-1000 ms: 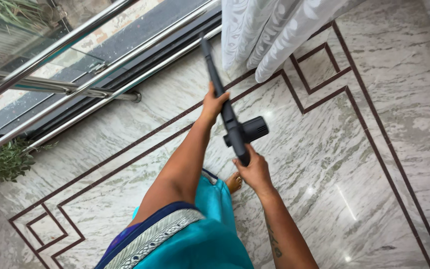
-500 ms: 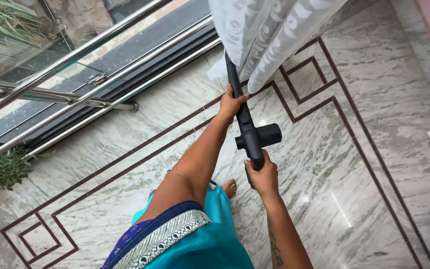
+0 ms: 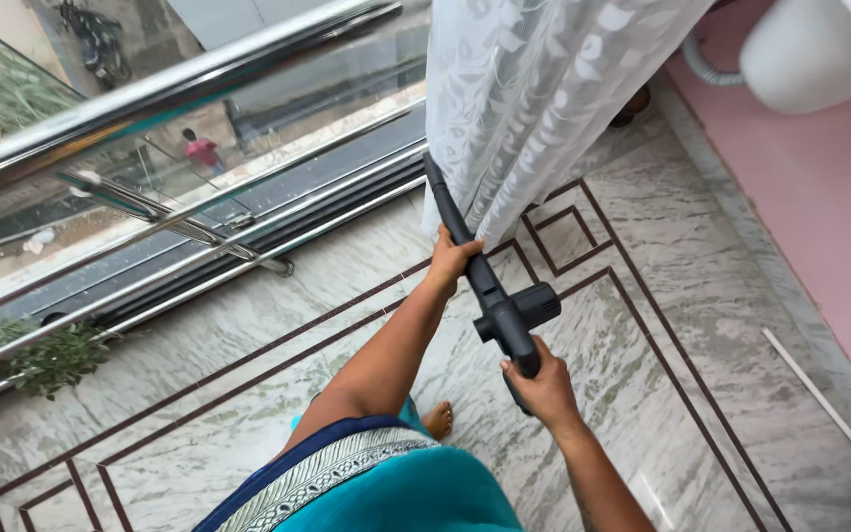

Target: The person uses a handheld vacuum cleaner to clean a metal railing and the window frame on a balcony. They move the vacuum nozzle along the horizontal bars and the vertical supports of the railing.

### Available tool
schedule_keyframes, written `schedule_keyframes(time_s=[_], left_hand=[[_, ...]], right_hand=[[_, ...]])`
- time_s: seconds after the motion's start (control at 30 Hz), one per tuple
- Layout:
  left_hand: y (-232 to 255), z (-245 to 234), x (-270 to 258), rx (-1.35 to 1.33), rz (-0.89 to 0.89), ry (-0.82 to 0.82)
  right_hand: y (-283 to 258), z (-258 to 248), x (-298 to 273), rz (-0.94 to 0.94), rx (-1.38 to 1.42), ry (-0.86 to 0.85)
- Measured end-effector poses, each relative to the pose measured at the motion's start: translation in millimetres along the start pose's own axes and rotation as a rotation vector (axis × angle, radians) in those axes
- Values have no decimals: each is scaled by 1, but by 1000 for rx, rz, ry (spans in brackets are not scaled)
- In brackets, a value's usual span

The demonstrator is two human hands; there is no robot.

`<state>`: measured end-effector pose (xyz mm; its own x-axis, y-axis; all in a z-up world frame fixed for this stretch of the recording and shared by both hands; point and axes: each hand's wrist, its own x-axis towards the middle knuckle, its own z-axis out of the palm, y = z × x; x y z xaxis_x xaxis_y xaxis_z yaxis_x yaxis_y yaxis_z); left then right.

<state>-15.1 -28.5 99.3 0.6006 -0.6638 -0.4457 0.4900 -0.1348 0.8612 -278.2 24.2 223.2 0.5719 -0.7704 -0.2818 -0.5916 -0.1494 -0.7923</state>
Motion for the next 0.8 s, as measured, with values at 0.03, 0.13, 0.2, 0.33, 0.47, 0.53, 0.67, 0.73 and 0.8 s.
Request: schedule_keyframes(time_s=[0.03,0.13,0.2,0.33,0.47,0.53,0.67,0.73,0.8], left_hand=[[9,6,-6,15,-27,15],[39,-1,-20,-134,-47,5],[57,-3,-31,-174,-26,9],[80,10,-55,-233,67,-11],[109,24,-58,-196,38,-82],[118,17,-55,-241,-4,-105],[126,14,-34,-368,44,59],[126,28,-31,-299,101,98],[137,46,-36,-306,132,67]], right_hand=[[-8,-7,-4,-24,-5,-7],[-29,-26,-12,-99,-15,-46],[-37,-41,-11,-169,-6,-96],[-45,-65,-14,-185,186,-67],[-79,-88,-28,-135,134,-49],[-93,-92,-47,-160,96,-68],[-115,-98,-58,-203,160,-55],[-118,-102,-67,-213,159,-14],[-121,-111,-77,-215,124,36]])
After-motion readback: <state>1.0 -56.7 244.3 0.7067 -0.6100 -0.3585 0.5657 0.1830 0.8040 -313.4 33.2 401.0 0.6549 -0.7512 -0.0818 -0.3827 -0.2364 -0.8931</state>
